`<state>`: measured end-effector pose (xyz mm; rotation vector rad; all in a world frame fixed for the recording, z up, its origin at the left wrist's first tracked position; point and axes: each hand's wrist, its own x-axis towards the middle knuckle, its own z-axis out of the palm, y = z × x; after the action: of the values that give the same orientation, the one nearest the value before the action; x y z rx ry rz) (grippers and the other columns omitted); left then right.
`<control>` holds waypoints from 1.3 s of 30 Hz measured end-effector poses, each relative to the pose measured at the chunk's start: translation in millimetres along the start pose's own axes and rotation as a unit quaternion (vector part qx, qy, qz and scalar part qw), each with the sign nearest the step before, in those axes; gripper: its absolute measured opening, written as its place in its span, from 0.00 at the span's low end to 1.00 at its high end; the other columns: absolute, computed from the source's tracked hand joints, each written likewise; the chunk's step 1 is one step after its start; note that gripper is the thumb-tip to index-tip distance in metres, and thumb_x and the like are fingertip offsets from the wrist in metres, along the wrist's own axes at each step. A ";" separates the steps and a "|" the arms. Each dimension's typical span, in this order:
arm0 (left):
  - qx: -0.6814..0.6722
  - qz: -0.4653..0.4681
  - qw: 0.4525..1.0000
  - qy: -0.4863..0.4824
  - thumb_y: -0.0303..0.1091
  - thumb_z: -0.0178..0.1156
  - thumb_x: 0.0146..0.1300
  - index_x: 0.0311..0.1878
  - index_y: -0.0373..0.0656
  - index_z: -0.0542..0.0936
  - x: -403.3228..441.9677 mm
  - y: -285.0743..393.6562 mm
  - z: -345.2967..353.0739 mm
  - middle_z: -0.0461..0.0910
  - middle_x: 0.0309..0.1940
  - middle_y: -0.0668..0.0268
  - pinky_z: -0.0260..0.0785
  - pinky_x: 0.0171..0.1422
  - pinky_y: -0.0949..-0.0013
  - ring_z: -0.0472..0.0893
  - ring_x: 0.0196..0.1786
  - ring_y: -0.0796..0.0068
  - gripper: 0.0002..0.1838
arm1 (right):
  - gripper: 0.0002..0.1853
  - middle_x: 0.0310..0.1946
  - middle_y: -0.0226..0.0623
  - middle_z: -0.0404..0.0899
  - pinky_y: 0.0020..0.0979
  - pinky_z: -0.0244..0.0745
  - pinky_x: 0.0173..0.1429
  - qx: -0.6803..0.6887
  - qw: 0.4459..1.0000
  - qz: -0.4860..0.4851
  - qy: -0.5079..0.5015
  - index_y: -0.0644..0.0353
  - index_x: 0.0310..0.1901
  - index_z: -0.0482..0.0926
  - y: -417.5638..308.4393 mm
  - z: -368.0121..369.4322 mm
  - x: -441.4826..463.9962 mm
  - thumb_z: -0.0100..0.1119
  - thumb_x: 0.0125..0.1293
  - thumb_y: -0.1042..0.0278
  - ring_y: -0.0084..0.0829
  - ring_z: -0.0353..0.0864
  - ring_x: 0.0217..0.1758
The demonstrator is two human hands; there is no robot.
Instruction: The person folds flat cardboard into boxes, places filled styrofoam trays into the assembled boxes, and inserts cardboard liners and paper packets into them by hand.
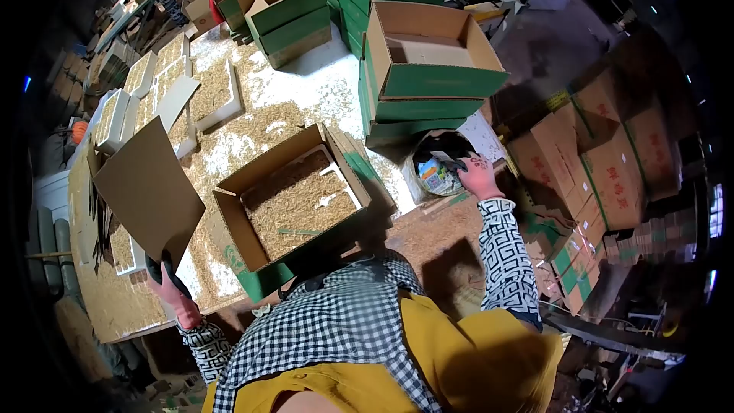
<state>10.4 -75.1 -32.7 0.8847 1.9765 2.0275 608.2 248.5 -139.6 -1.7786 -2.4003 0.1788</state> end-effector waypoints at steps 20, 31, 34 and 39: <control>0.297 0.221 0.579 -0.726 0.30 0.57 0.51 0.47 0.50 0.81 -23.6 -6.2 157.6 0.81 0.40 0.59 0.74 0.44 0.59 0.81 0.41 0.60 0.18 | 0.24 0.48 0.45 0.76 0.37 0.71 0.57 0.030 0.908 -0.353 -0.221 0.59 0.52 0.74 -322.7 -50.1 30.8 0.59 0.55 0.58 0.47 0.75 0.51; 0.443 -0.026 0.823 -0.355 0.69 0.59 0.51 0.74 0.34 0.38 -3.9 -55.0 71.0 0.43 0.72 0.38 0.43 0.76 0.48 0.51 0.73 0.40 0.63 | 0.25 0.45 0.43 0.79 0.35 0.74 0.54 0.311 0.906 -0.121 -0.260 0.62 0.51 0.74 -255.2 -38.3 35.9 0.67 0.49 0.69 0.36 0.80 0.48; 0.307 -0.180 0.883 -0.307 0.68 0.59 0.52 0.71 0.26 0.42 -66.0 -78.3 134.4 0.50 0.70 0.37 0.48 0.75 0.55 0.55 0.72 0.40 0.62 | 0.38 0.51 0.47 0.73 0.40 0.68 0.60 0.175 0.941 -0.263 -0.119 0.62 0.58 0.70 -275.8 -0.2 36.7 0.74 0.43 0.59 0.45 0.73 0.55; 0.105 -0.211 0.948 -0.214 0.51 0.71 0.51 0.65 0.30 0.63 -64.1 -105.3 116.2 0.71 0.58 0.46 0.65 0.65 0.62 0.72 0.61 0.57 0.46 | 0.50 0.65 0.47 0.62 0.36 0.54 0.72 0.662 0.714 0.011 -0.228 0.63 0.68 0.58 -259.7 77.3 33.4 0.75 0.44 0.62 0.39 0.59 0.69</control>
<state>93.7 1.9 -158.5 0.7721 1.9404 1.2869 340.1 204.5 -166.2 -1.0005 -1.4665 1.9139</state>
